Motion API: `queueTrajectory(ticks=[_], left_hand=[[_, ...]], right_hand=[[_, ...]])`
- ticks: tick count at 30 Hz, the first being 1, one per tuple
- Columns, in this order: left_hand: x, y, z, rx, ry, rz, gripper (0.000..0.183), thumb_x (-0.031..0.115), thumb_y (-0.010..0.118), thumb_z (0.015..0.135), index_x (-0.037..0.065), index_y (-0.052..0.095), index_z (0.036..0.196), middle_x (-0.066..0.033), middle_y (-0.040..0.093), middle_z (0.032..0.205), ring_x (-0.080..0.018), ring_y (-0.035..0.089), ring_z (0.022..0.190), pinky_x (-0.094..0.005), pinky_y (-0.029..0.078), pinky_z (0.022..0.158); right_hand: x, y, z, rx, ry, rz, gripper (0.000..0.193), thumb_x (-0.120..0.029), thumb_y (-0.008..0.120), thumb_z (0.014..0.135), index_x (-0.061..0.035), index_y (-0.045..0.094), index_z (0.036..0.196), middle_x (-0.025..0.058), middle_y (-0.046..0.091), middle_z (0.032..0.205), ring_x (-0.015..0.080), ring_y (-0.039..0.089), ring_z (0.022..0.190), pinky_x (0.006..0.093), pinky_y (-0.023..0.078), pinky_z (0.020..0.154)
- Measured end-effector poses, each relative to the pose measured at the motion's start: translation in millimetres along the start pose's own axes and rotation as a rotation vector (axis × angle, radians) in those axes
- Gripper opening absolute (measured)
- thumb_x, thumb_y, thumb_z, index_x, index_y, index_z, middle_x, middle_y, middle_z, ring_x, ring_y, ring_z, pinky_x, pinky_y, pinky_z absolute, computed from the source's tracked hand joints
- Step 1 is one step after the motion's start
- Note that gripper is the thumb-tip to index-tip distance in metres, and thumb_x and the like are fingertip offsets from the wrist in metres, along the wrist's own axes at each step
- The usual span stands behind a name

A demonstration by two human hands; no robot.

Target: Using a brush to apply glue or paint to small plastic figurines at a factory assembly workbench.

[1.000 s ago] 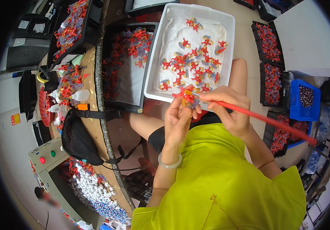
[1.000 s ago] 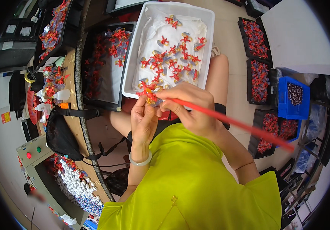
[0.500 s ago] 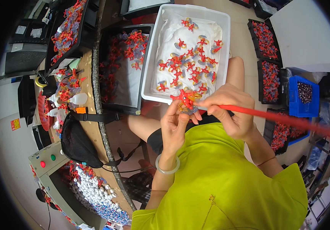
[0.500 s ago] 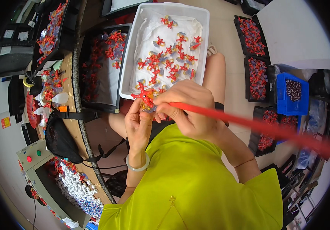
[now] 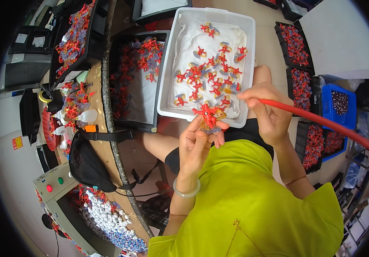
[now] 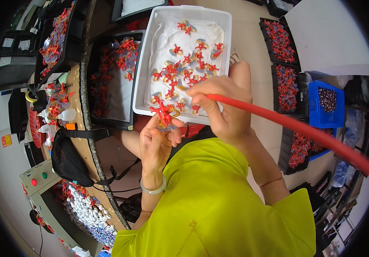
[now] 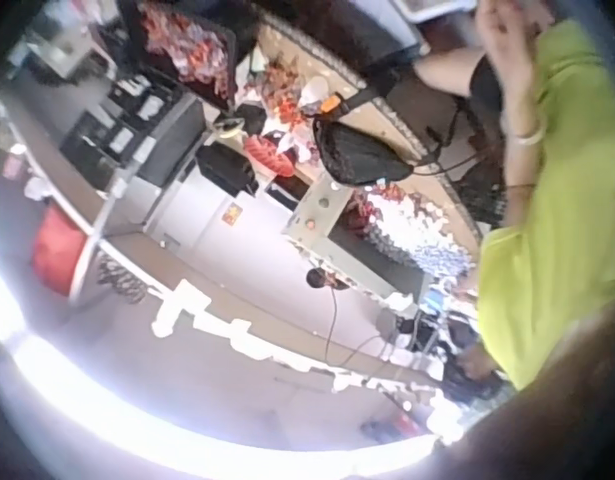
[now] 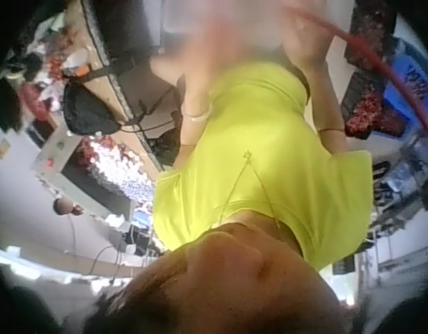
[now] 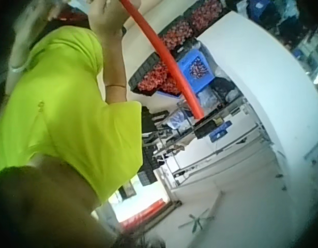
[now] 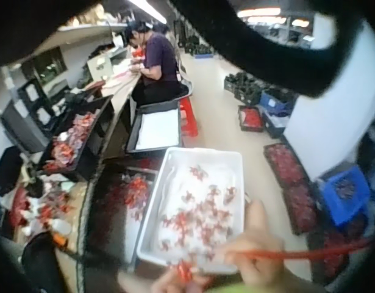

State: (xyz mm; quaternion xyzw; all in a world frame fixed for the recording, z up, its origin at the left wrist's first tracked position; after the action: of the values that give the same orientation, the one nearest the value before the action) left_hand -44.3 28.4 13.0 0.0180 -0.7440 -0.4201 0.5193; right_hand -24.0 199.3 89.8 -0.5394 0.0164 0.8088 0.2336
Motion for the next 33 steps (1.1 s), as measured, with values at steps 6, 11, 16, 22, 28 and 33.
queueTrajectory(ticks=[6,11,16,22,28,33], left_hand=[[0,-4,0,-0.018,-0.05,-0.031,0.049,0.035,0.047,0.096,-0.006,0.046,0.124,-0.0182,0.063,0.102,-0.0167,0.057,0.072,-0.0253,0.046,0.063],[-1,-3,-2,-0.018,-0.063,-0.014,0.05,0.036,0.047,0.096,-0.007,0.046,0.123,-0.0173,0.063,0.099,-0.0165,0.058,0.072,-0.025,0.046,0.063],[-7,-5,-5,-0.023,-0.089,0.019,0.052,0.038,0.049,0.095,-0.006,0.047,0.123,-0.0172,0.063,0.097,-0.0161,0.058,0.072,-0.0251,0.046,0.063],[-3,-10,-6,-0.014,-0.089,0.027,0.052,0.039,0.049,0.095,-0.006,0.048,0.121,-0.0168,0.063,0.096,-0.0154,0.057,0.072,-0.0246,0.045,0.063],[21,-28,-22,0.011,-0.014,-0.03,0.053,0.041,0.051,0.093,-0.004,0.048,0.121,-0.015,0.064,0.096,-0.0135,0.057,0.072,-0.0243,0.045,0.063],[34,-52,-56,0.141,0.062,-0.001,0.055,0.044,0.054,0.092,-0.002,0.048,0.121,-0.0131,0.063,0.102,-0.0116,0.055,0.072,-0.0232,0.045,0.065]], right_hand=[[3,3,6,-0.196,0.06,0.155,0.032,-0.026,0.051,0.095,0.0018,0.063,0.085,0.0098,0.061,0.079,0.0156,0.056,0.073,0.0261,0.043,0.066],[0,-2,7,-0.224,0.059,0.133,0.03,-0.024,0.052,0.094,0.0009,0.061,0.081,0.0076,0.06,0.078,0.0181,0.056,0.072,0.0277,0.042,0.068],[-7,0,12,-0.305,0.025,0.004,0.022,-0.018,0.055,0.091,-0.001,0.062,0.079,0.0061,0.06,0.075,0.0178,0.055,0.072,0.0279,0.041,0.069],[-14,9,24,-0.345,-0.004,-0.048,0.012,-0.01,0.058,0.086,-0.003,0.061,0.077,0.0053,0.064,0.072,0.0187,0.057,0.064,0.0315,0.041,0.066],[9,41,55,-0.223,0.276,0.255,0.012,-0.008,0.053,0.091,-0.0008,0.06,0.085,0.0008,0.058,0.074,0.0057,0.054,0.068,0.0197,0.042,0.063],[-2,109,90,-0.331,0.152,0.332,0.006,-0.003,0.055,0.09,-0.0002,0.06,0.092,0.0024,0.058,0.076,0.0052,0.053,0.067,0.0182,0.042,0.06]])
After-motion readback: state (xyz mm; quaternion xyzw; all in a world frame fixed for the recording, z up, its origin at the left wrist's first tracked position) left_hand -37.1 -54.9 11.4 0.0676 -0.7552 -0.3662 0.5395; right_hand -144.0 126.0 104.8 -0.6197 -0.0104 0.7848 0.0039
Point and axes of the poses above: each hand's wrist, its own z-axis towards the middle knuckle, its own y-axis out of the palm, x = y × z, the point moved 6 cm from there along z, towards the middle knuckle
